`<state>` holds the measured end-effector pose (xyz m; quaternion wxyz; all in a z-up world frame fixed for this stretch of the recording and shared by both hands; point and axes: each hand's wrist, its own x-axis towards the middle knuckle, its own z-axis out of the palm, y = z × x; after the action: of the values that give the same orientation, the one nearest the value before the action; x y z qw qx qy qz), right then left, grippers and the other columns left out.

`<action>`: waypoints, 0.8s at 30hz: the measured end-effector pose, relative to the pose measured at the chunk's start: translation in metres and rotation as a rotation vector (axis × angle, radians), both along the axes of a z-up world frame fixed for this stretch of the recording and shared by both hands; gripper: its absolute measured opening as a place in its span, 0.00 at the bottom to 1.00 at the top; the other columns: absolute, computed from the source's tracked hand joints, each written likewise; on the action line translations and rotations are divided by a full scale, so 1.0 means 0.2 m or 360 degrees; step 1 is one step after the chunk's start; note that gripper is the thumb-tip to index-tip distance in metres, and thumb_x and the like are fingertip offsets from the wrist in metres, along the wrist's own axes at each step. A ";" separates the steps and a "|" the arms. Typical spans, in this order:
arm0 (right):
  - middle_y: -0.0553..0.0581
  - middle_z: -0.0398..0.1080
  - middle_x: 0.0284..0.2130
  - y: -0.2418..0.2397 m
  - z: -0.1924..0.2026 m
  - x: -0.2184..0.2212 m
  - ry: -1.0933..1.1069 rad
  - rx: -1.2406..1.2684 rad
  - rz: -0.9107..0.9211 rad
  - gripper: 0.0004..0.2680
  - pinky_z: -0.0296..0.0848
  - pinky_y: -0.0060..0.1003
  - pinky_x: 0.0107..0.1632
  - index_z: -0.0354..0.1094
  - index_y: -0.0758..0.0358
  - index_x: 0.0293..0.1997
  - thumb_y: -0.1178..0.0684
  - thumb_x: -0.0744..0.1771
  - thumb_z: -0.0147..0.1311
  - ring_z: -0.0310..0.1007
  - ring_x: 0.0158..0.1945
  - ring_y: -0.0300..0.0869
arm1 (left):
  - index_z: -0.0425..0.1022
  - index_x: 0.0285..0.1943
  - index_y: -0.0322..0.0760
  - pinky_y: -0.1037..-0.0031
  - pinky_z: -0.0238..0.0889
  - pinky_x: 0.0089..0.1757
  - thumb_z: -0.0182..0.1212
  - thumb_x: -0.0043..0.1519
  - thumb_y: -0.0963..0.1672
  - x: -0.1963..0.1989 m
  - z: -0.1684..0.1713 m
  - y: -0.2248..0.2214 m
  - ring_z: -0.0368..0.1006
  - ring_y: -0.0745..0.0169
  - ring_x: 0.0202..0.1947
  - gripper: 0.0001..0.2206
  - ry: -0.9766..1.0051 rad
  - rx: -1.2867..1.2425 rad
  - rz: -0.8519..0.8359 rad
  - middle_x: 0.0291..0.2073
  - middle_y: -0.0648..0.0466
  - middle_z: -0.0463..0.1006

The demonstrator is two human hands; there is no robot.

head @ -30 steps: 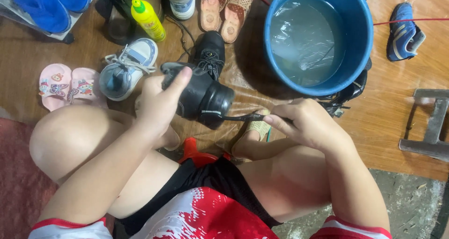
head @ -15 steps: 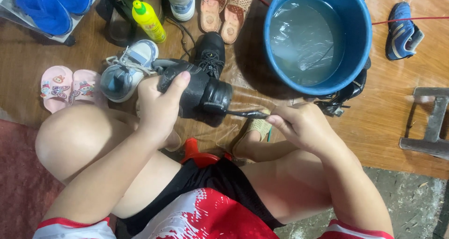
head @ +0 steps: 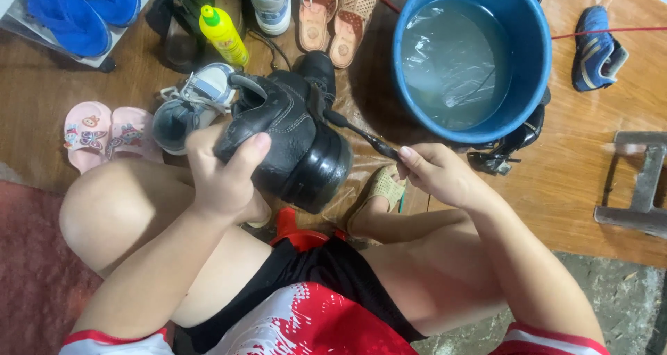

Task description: Cleaning the upper part of a black leather boot using a brush and water from a bucket.

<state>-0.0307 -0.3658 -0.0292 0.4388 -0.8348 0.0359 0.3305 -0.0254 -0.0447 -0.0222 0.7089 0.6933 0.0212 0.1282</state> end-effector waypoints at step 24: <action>0.47 0.60 0.12 -0.08 -0.10 -0.11 -0.0323 0.0421 0.0201 0.18 0.67 0.34 0.28 0.75 0.61 0.27 0.48 0.73 0.42 0.57 0.19 0.36 | 0.63 0.15 0.34 0.82 0.56 0.22 0.62 0.62 0.40 0.05 0.04 0.08 0.59 0.70 0.11 0.20 -0.0513 0.0363 -0.0252 0.07 0.55 0.58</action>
<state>-0.0530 -0.3811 -0.0497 0.5247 -0.7994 -0.1049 0.2732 -0.0161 -0.0293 -0.0133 0.6280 0.7390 -0.1617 0.1829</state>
